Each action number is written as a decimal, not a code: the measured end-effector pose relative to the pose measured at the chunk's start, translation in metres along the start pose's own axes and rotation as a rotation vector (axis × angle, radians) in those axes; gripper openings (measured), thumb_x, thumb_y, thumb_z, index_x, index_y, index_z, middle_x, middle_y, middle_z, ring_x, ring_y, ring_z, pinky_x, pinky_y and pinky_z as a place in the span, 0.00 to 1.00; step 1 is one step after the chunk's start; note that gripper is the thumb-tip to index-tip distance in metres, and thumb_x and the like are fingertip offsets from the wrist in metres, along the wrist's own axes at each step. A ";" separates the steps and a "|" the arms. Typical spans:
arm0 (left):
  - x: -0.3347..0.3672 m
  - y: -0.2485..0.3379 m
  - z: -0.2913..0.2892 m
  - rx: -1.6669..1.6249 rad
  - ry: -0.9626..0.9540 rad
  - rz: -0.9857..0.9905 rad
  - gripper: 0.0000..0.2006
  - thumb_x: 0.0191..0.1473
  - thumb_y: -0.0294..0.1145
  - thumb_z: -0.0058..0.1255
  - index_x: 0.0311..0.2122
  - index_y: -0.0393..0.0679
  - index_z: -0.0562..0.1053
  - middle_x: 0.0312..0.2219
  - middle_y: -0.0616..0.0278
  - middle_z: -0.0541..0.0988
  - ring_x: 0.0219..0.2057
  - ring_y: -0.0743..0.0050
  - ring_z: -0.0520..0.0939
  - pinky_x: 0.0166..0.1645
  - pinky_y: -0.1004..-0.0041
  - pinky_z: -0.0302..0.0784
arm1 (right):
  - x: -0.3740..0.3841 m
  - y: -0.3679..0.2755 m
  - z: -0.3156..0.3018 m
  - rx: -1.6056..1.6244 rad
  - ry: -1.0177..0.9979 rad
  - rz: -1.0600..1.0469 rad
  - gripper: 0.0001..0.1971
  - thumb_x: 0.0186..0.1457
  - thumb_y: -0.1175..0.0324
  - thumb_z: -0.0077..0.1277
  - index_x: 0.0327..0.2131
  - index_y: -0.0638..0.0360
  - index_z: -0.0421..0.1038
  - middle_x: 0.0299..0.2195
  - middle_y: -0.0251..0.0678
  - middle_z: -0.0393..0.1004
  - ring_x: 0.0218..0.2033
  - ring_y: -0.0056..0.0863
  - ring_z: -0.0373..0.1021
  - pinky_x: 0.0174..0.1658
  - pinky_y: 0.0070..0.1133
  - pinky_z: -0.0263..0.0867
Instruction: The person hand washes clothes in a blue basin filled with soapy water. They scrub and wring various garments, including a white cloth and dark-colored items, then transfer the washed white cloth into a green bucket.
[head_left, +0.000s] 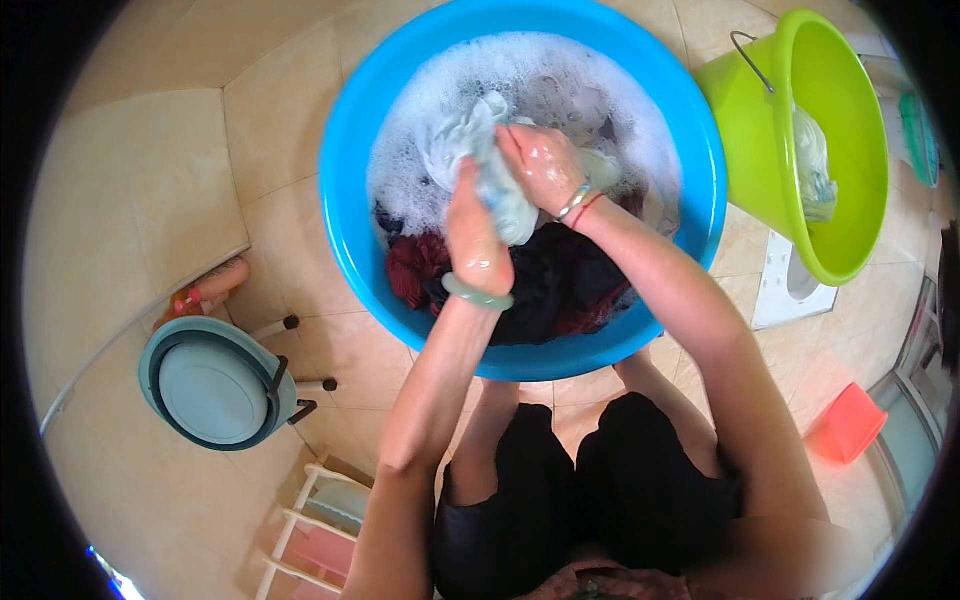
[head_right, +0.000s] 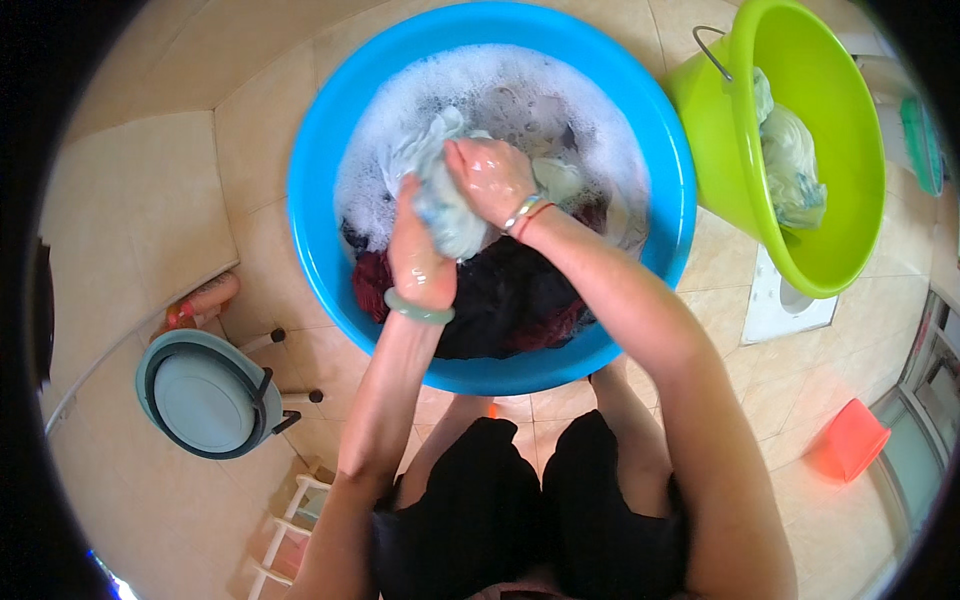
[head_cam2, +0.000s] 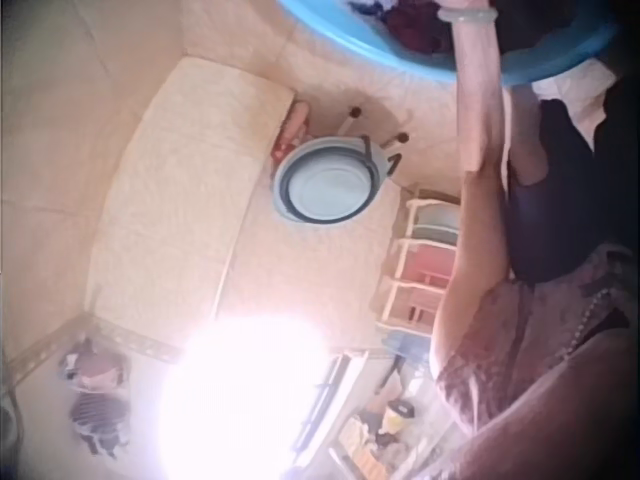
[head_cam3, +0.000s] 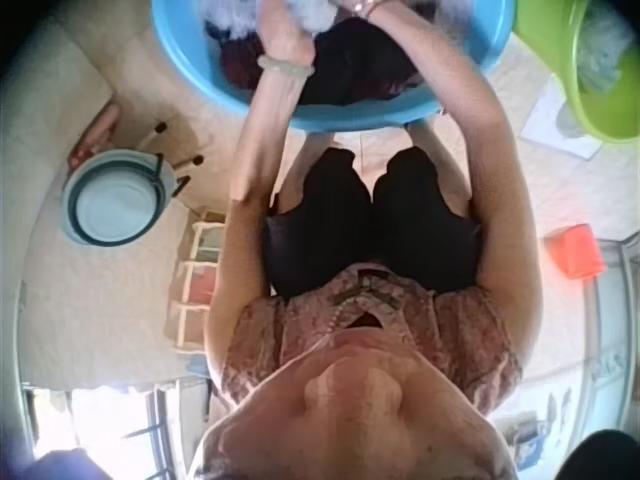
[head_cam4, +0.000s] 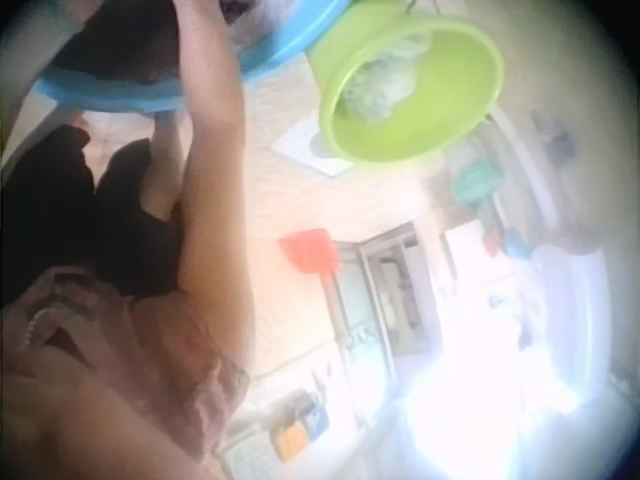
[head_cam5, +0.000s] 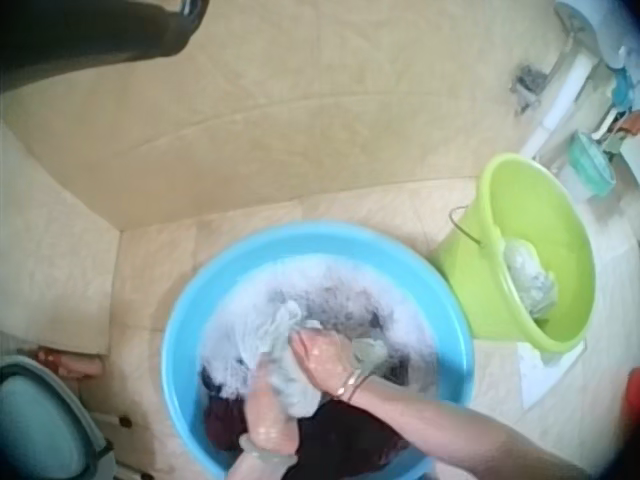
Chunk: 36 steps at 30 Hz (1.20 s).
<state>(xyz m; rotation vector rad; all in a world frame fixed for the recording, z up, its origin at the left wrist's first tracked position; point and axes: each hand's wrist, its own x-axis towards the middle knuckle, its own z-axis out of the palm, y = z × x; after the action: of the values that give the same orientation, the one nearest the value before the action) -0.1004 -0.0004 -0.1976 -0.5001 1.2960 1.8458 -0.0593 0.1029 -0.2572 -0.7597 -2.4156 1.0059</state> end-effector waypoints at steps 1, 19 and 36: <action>0.001 0.002 0.006 0.142 0.056 -0.003 0.21 0.63 0.44 0.43 0.52 0.38 0.68 0.46 0.65 0.76 0.47 0.72 0.76 0.53 0.72 0.70 | 0.001 0.006 -0.002 -0.084 -0.018 -0.035 0.13 0.59 0.61 0.46 0.24 0.58 0.71 0.22 0.45 0.73 0.25 0.48 0.71 0.27 0.37 0.67; 0.048 -0.001 -0.033 -0.056 -0.504 -0.135 0.30 0.61 0.43 0.46 0.66 0.61 0.52 0.58 0.58 0.65 0.54 0.61 0.70 0.57 0.58 0.66 | -0.034 -0.056 -0.048 -0.060 -0.085 -0.357 0.13 0.41 0.73 0.51 0.34 0.51 0.71 0.32 0.34 0.66 0.36 0.37 0.64 0.39 0.32 0.61; -0.001 -0.001 -0.006 -0.040 0.081 -0.057 0.18 0.62 0.41 0.44 0.48 0.37 0.72 0.39 0.63 0.78 0.40 0.72 0.78 0.46 0.72 0.72 | -0.022 -0.027 -0.009 0.011 -0.003 0.062 0.09 0.58 0.64 0.45 0.27 0.54 0.69 0.22 0.43 0.71 0.24 0.46 0.71 0.27 0.38 0.68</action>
<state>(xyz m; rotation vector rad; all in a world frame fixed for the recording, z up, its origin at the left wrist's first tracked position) -0.0997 -0.0058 -0.2001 -0.6327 1.2869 1.8232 -0.0457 0.0779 -0.2346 -0.8344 -2.4008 1.0437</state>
